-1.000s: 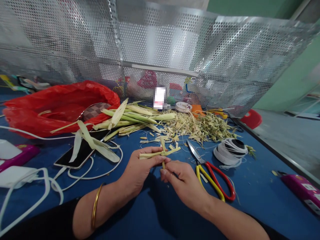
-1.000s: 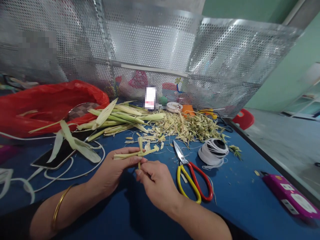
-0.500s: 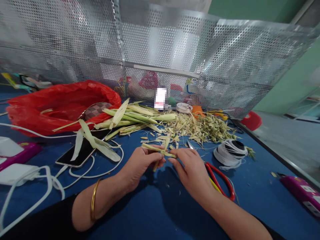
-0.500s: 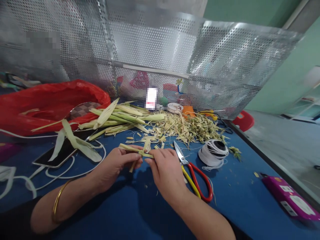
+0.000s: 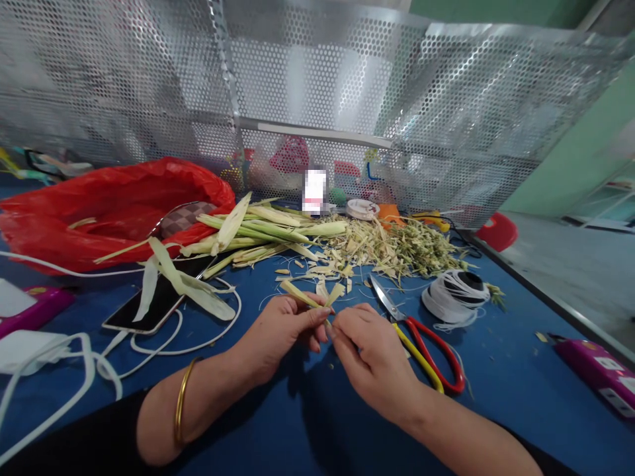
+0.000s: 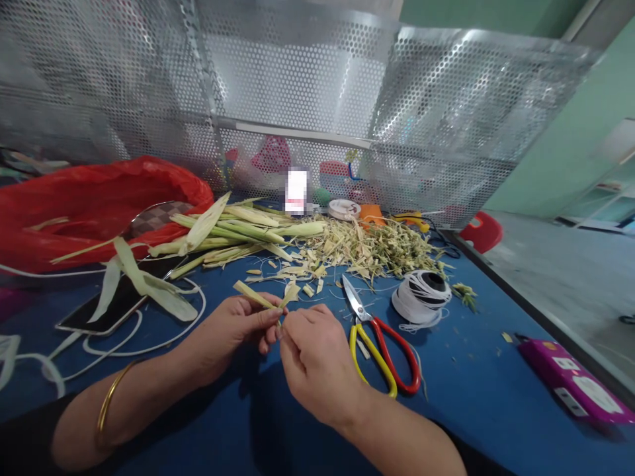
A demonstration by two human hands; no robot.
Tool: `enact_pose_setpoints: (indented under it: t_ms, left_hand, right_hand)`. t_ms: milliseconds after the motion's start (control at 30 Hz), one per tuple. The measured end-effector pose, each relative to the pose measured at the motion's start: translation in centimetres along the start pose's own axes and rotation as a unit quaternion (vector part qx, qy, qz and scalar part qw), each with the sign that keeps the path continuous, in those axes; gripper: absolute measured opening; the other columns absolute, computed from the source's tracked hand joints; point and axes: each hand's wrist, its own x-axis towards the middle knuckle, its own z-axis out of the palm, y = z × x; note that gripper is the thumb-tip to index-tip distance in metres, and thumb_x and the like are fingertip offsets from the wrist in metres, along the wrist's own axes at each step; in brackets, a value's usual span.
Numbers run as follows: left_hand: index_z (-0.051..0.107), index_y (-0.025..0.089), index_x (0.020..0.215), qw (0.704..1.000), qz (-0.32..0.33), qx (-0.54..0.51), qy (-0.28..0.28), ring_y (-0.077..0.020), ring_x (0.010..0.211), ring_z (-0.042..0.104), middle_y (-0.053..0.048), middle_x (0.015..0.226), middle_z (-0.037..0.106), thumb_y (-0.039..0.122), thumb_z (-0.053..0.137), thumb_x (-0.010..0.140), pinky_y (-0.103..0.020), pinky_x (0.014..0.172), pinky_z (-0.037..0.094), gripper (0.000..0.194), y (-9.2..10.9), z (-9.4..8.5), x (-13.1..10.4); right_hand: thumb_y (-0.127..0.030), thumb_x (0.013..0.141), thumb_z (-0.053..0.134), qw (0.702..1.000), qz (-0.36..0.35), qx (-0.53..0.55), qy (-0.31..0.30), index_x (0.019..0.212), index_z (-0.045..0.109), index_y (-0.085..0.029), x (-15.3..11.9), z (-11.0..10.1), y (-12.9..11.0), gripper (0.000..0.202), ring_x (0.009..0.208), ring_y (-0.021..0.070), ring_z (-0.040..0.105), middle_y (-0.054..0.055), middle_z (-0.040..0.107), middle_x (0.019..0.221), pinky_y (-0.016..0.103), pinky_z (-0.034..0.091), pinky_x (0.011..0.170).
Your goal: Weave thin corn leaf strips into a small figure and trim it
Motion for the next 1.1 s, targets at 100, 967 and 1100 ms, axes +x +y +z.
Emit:
enact_pose_setpoints:
  t_ms: [100,967,1100]
  left_hand:
    - [0.062,0.013,0.079,1.000,0.000,0.008,0.004,-0.0087,0.041,0.052,0.001,0.051,0.061,0.037,0.075,0.069,-0.019,0.045,0.040,0.029,0.0,-0.2,0.1]
    - [0.069,0.012,0.082,0.991,-0.018,0.135,-0.013,-0.0074,0.044,0.047,0.004,0.047,0.054,0.036,0.073,0.069,-0.018,0.045,0.039,0.028,0.2,-0.5,0.4]
    - [0.069,0.012,0.078,0.988,-0.019,0.153,-0.011,-0.0072,0.042,0.045,0.005,0.044,0.051,0.035,0.071,0.069,-0.018,0.044,0.037,0.025,0.0,-0.6,0.3]
  right_hand:
    - [-0.011,0.088,0.038,1.000,-0.006,0.009,-0.001,0.064,0.032,-0.021,-0.1,0.1,-0.2,0.027,0.057,0.0118,0.039,-0.003,0.042,0.060,0.027,0.030,0.065]
    - [-0.032,0.080,0.060,0.895,0.282,0.335,0.082,0.065,0.054,-0.019,0.9,1.2,1.9,0.021,0.049,0.0103,0.052,-0.004,0.055,0.056,0.024,0.041,0.054]
    - [-0.031,0.082,0.056,0.925,0.254,0.272,0.081,0.065,0.055,-0.019,0.9,1.0,2.2,0.020,0.052,0.0114,0.051,-0.004,0.054,0.057,0.025,0.040,0.054]
